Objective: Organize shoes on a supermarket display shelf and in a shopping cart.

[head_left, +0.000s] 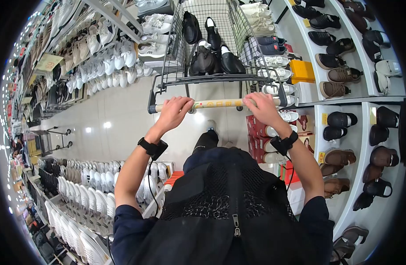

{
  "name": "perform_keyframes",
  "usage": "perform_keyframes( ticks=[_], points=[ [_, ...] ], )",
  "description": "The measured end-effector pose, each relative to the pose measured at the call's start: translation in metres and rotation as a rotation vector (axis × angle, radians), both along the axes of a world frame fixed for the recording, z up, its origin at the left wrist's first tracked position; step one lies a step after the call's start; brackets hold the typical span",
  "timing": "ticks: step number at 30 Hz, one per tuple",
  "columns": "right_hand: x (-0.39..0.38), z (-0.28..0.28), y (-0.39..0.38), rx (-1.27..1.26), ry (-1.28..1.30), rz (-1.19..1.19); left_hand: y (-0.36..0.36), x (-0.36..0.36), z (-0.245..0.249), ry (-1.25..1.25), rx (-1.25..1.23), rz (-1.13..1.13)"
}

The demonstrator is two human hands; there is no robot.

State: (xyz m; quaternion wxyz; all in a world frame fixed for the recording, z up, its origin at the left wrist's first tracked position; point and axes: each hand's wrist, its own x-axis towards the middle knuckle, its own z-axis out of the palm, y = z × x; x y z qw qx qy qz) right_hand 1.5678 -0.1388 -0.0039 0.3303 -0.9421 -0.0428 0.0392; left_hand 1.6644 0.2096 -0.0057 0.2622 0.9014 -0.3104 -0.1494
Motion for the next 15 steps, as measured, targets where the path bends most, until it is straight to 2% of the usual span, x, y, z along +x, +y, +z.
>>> perform_keyframes(
  ticks=[6, 8, 10, 15],
  points=[
    [-0.066, 0.009, 0.002, 0.05, -0.001, 0.083, 0.009, -0.066, 0.015, 0.121, 0.058, 0.029],
    [-0.086, 0.01, -0.001, 0.097, 0.057, 0.144, 0.013, -0.088, 0.01, 0.106, -0.036, 0.035],
    [-0.103, 0.01, -0.001, 0.153, -0.007, 0.191, 0.015, -0.108, 0.013, 0.147, 0.021, 0.039],
    [-0.141, 0.011, 0.0, 0.144, 0.104, 0.232, 0.02, -0.15, 0.018, 0.184, 0.044, 0.037]
  ],
)
